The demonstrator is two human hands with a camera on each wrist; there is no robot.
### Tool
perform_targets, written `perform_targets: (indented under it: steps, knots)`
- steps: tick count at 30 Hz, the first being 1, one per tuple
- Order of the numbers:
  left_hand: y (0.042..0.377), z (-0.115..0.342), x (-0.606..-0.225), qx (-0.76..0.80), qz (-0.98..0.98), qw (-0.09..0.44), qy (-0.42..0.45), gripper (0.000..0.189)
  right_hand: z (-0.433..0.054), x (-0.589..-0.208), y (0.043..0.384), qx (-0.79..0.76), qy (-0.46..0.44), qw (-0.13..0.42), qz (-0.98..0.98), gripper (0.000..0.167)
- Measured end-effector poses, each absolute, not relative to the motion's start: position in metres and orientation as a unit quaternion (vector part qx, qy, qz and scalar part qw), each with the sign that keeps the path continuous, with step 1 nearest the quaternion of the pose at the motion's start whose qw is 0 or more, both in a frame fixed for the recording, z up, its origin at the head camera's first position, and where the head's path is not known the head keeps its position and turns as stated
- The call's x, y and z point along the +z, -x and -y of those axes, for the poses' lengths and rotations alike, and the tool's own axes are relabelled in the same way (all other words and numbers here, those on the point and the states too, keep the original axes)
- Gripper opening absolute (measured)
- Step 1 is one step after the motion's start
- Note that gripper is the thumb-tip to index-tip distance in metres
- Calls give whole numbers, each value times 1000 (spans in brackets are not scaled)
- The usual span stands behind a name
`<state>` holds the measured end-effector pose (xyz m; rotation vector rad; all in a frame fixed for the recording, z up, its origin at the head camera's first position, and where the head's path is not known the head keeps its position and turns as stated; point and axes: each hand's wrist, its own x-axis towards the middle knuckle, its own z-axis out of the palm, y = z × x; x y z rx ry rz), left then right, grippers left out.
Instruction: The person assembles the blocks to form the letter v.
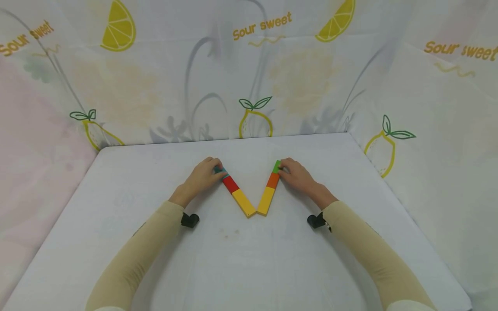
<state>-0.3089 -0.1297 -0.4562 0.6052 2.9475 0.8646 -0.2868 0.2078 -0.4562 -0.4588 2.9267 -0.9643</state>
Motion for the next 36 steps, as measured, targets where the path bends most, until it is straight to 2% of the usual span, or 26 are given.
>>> perform_targets:
  steps: [11,21,36]
  knots:
    - [308,129,-458,275,-943,9,-185,22,-207,-458,284,-308,166,-12,-937,14]
    - [306,128,-453,265,-947,24,-182,30,-207,-455,285,-311,154,8,-938,16]
    - [307,128,-454,269,-945,27,-185,26,-207,-453,286,-310,151,16,-938,17]
